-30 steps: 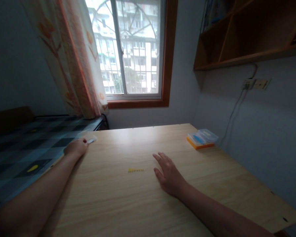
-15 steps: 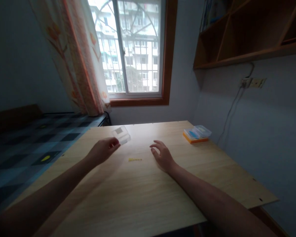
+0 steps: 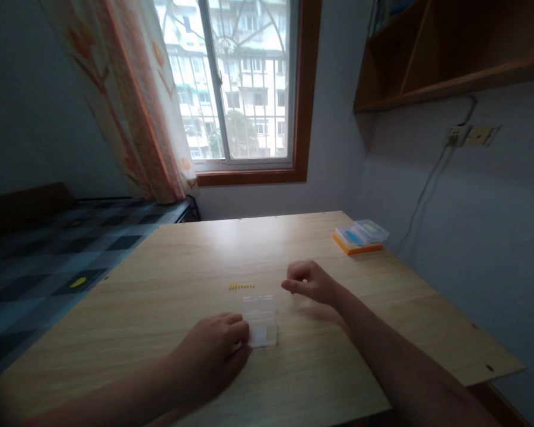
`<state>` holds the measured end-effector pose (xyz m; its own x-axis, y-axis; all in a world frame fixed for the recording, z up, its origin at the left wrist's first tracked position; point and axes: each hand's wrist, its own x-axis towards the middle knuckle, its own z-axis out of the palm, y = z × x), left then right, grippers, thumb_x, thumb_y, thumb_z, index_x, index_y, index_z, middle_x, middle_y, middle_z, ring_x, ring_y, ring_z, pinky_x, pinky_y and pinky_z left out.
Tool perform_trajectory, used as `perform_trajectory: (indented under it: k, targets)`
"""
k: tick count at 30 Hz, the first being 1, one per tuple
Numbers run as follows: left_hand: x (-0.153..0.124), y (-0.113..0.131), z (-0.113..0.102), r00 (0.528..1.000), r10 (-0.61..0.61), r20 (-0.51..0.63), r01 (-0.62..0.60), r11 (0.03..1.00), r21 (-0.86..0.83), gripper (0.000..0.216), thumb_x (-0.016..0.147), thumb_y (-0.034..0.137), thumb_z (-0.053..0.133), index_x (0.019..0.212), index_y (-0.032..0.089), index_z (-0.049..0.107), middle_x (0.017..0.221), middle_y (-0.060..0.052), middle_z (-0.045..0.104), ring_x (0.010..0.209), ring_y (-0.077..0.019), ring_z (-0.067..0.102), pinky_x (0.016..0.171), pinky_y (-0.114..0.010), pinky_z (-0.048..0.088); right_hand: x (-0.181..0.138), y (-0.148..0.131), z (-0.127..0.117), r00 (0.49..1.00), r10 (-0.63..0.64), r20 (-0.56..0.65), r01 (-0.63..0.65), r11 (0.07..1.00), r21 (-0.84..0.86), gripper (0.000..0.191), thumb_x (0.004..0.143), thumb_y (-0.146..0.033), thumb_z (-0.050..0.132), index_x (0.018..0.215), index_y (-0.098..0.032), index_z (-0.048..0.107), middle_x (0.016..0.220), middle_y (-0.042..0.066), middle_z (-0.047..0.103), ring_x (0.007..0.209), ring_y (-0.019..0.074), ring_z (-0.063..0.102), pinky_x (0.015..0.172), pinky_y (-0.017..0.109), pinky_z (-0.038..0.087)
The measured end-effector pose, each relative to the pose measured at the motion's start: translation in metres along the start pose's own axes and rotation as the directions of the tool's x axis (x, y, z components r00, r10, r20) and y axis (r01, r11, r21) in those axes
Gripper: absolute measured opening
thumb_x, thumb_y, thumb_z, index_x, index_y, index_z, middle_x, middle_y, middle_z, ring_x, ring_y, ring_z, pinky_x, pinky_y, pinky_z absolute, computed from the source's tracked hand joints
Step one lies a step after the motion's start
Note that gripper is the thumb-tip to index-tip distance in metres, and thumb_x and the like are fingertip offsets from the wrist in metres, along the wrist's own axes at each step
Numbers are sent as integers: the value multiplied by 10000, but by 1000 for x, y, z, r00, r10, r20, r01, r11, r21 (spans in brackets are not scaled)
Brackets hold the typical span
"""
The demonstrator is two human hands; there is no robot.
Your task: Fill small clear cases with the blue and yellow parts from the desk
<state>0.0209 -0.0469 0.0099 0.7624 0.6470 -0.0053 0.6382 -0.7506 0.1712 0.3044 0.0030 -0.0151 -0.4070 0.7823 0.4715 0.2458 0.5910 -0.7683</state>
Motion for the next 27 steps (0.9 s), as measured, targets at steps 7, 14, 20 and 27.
perform_trajectory:
  k: [7,14,20,27]
  targets:
    - [-22,-11,-23,949,267,-168,-272,962,-4,232,970,419,551,944,225,676,820,-22,696,696,-200,642,601,-308,440,-4,-21,-8,950,23,313,-37,998,41,259,837,-380,809,838,-121,817,620,-4,539,561,70,484,500,183,332]
    - [30,-93,-44,952,-186,-244,205,977,58,194,923,326,591,955,231,757,953,-32,755,750,-186,680,664,-297,468,-5,-31,-1,904,123,409,-110,992,-55,279,817,-415,809,885,-145,835,594,-5,570,534,68,478,503,181,339]
    - [39,-110,-10,936,-274,-219,280,960,-3,286,930,360,562,1051,220,781,1063,-59,764,875,-224,704,788,-333,516,-8,-30,9,871,267,412,-150,944,-295,280,836,-359,775,1084,-238,820,684,2,665,582,94,552,574,203,388]
    - [38,-110,1,948,-218,-233,208,976,-64,226,906,349,625,1006,227,788,1065,-64,763,1021,-261,669,883,-367,507,-9,-33,18,863,353,363,-198,895,-400,381,795,-314,811,1175,-304,784,710,-20,676,598,100,564,579,203,367]
